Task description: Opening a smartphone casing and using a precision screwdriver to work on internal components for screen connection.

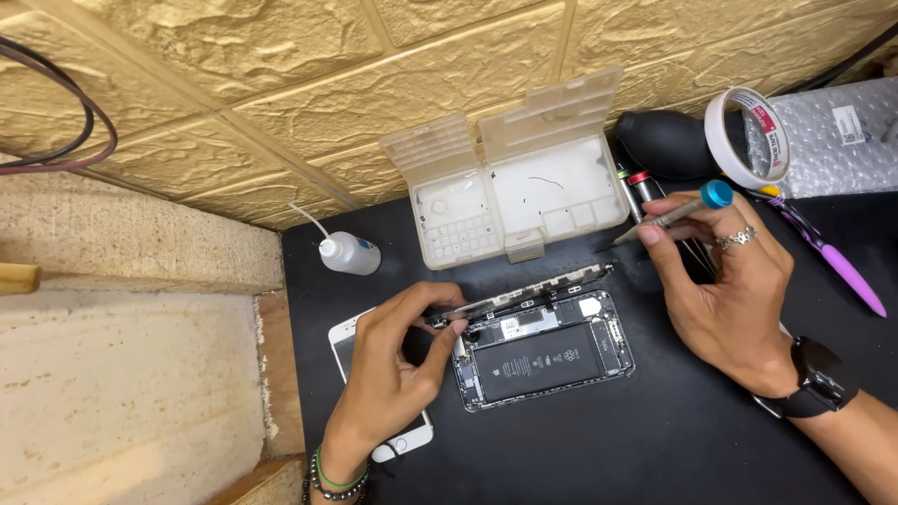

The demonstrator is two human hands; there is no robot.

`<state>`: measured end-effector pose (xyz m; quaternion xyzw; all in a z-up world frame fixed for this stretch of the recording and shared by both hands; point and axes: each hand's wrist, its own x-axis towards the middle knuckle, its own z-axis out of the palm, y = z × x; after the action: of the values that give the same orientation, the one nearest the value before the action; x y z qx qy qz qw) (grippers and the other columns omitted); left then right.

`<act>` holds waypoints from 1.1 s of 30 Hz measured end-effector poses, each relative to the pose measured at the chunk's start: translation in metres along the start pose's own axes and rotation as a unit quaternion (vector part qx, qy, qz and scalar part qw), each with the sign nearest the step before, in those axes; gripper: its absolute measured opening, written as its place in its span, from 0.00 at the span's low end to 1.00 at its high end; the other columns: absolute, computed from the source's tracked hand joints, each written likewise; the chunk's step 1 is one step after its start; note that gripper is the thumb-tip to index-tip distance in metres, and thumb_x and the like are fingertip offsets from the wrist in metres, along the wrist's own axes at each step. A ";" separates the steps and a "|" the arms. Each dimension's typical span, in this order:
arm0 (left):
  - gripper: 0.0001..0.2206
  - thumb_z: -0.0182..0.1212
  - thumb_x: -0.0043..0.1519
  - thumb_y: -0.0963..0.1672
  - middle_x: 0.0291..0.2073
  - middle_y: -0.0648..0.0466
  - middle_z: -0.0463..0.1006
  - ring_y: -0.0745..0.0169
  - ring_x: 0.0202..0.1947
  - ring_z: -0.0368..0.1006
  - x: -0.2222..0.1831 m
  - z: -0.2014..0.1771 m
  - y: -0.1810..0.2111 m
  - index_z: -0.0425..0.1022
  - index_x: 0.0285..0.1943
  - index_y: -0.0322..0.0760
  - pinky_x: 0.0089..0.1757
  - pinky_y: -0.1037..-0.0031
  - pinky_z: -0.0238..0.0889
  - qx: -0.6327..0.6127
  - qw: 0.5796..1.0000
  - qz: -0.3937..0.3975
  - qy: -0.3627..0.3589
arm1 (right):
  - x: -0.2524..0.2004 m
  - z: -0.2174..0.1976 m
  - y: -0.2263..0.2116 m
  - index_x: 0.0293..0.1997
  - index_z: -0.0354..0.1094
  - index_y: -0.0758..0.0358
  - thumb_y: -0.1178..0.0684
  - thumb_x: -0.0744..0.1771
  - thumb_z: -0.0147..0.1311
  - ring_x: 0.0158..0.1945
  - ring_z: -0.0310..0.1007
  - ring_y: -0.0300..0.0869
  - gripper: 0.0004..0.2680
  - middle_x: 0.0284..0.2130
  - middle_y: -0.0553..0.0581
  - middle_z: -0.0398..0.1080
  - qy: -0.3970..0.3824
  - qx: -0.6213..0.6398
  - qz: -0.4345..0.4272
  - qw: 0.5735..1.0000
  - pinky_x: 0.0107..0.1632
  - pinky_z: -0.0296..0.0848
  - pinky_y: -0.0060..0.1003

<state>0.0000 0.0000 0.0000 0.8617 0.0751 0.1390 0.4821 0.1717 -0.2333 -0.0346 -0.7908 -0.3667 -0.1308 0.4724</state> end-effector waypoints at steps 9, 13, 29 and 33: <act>0.12 0.55 0.54 0.32 0.36 0.53 0.82 0.61 0.37 0.81 0.002 -0.006 0.008 0.78 0.42 0.36 0.42 0.76 0.74 -0.022 0.998 0.045 -0.028 | -0.002 0.000 0.003 0.50 0.68 0.74 0.64 0.72 0.55 0.42 0.76 0.46 0.03 0.46 0.64 0.75 -0.043 -0.004 0.003 0.999 0.51 0.76 0.36; 0.15 0.52 0.48 0.33 0.36 0.54 0.82 0.60 0.38 0.80 0.000 -0.007 0.007 0.78 0.40 0.37 0.44 0.74 0.72 -0.015 0.998 0.041 -0.045 | -0.001 -0.001 0.001 0.48 0.67 0.71 0.61 0.72 0.51 0.41 0.80 0.45 0.03 0.46 0.59 0.77 -0.102 -0.018 -0.007 0.995 0.48 0.74 0.36; 0.14 0.54 0.49 0.33 0.35 0.54 0.80 0.58 0.35 0.78 -0.002 -0.009 0.002 0.77 0.41 0.36 0.41 0.73 0.70 -0.007 0.996 0.077 -0.041 | 0.005 0.001 -0.014 0.45 0.66 0.77 0.58 0.74 0.35 0.46 0.85 0.52 0.12 0.46 0.66 0.74 -0.162 0.086 0.066 0.981 0.40 0.79 0.32; 0.14 0.53 0.49 0.34 0.34 0.54 0.79 0.59 0.35 0.77 -0.002 -0.010 0.002 0.77 0.41 0.36 0.41 0.73 0.69 -0.010 0.996 0.074 -0.045 | 0.006 0.001 -0.016 0.45 0.63 0.74 0.55 0.74 0.34 0.48 0.85 0.51 0.12 0.43 0.64 0.74 -0.163 0.107 0.085 0.977 0.39 0.80 0.32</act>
<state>-0.0047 0.0067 0.0067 0.8653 -0.0120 0.1360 0.4822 0.1645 -0.2248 -0.0214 -0.7744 -0.3820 0.0808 0.4978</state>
